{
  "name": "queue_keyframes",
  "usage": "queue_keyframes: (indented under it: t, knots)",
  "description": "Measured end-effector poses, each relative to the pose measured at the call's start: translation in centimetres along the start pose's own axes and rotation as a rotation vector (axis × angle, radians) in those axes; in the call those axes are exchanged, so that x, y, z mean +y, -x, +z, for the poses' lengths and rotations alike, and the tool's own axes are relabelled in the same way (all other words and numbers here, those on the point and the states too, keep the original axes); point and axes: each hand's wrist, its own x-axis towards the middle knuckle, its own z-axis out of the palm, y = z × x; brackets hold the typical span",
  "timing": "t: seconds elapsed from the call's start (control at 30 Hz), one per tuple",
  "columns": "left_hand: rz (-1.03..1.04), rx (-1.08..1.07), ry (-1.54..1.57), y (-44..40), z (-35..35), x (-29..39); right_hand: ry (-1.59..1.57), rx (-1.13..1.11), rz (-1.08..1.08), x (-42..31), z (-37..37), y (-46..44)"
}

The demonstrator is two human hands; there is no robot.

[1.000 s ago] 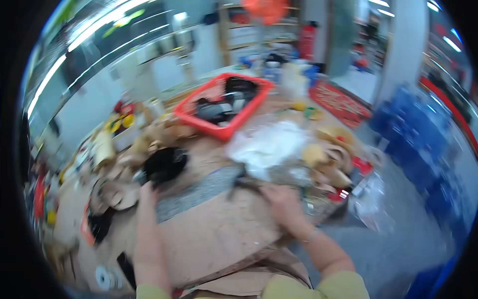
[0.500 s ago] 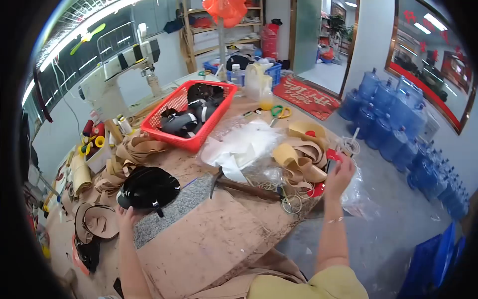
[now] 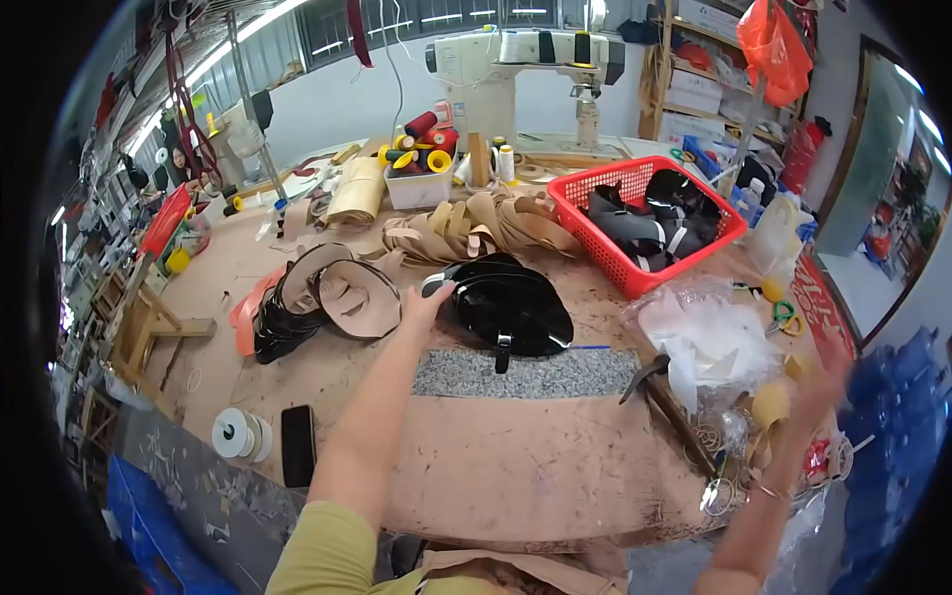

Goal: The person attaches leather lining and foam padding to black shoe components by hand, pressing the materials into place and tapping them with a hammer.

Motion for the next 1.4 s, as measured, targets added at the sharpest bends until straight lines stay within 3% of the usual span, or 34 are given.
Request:
queue_keyframes:
  t: [0.07,0.1,0.13,0.2,0.27,0.33,0.43,0.5,0.6,0.63,0.73,0.87,0.93,1.0,1.03,1.07,1.1,1.13,1.2,1.23,1.3,1.33,1.37,1.4]
  knots:
    - [0.048,0.091,-0.083,-1.6,1.4,-1.4,0.377,-0.597,-0.563,5.2,9.4,3.6]
    - [0.052,0.078,-0.079,-1.5,1.8,-1.7,0.448,-0.834,-0.713,-0.7,15.3,7.0]
    - [0.096,0.131,-0.077,-1.4,2.1,-1.9,0.279,-0.908,-0.954,-0.8,19.7,9.0]
    - [0.13,0.174,-0.055,-1.6,2.3,-2.5,0.291,-0.917,-0.719,3.2,26.0,14.0]
    - [0.131,0.161,-0.106,-1.6,1.9,-2.1,0.527,-0.992,-0.645,4.6,28.5,16.7]
    - [0.125,0.172,-0.182,-1.8,1.6,-1.8,0.457,-1.058,-0.676,5.6,29.0,17.2]
    - [0.158,0.239,-0.4,-2.1,1.5,-2.3,0.262,-1.032,-0.576,1.9,25.0,14.3]
    - [0.157,0.262,-0.428,-1.7,1.4,-2.2,0.129,-0.829,-0.546,-2.3,20.5,9.9]
    - [0.476,0.135,-0.512,0.0,2.2,-0.8,0.193,-0.71,-0.51,-5.8,15.8,7.4]
    - [0.38,0.086,-0.579,0.9,2.2,0.3,0.231,-0.713,-0.503,-6.4,14.4,7.8]
    - [0.228,0.267,-0.767,0.7,0.3,0.1,0.314,-0.657,-0.454,-9.3,10.0,7.7]
    - [0.333,0.318,-1.004,3.3,0.6,0.4,0.405,-0.587,-0.446,-10.9,7.9,7.8]
    - [1.114,0.183,-0.618,7.4,0.8,2.6,0.443,-0.539,-0.534,-11.0,8.2,9.1]
    - [0.178,-0.574,0.022,14.7,1.7,3.8,0.413,-0.572,-0.68,-11.1,8.9,12.0]
    - [-0.458,-0.82,0.097,18.4,1.1,5.1,0.412,-0.6,-0.939,-10.8,9.4,13.4]
    - [-0.697,-0.934,0.175,20.7,0.3,5.3,0.334,-0.676,-0.719,-8.8,9.3,16.3]
    - [-0.695,-0.974,0.419,22.7,-0.3,5.8,0.617,-0.969,-0.954,-12.1,8.4,17.6]
    - [-0.626,-0.769,0.596,23.6,-0.9,5.4,0.233,-0.928,-1.092,-10.6,7.5,19.0]
    - [-0.461,-0.597,0.769,24.1,-3.1,2.6,0.068,-1.134,-1.261,-9.2,5.9,20.5]
    - [-0.352,-0.796,0.824,24.0,-4.7,1.0,0.106,-1.105,-1.252,-8.5,4.9,21.2]
    - [-0.205,-1.192,0.894,26.3,-6.4,1.1,-0.18,-0.903,-0.447,-7.5,3.3,22.0]
    - [-0.231,-1.269,0.948,27.5,-6.0,0.9,-0.223,-0.841,-0.039,-8.0,4.0,22.4]
    - [-0.262,-1.333,1.005,28.7,-5.4,0.5,-0.211,-0.832,-0.027,-7.5,3.6,22.7]
    - [-0.195,-1.343,0.885,29.1,-4.8,0.4,-0.373,-1.136,0.266,-6.5,3.3,23.4]
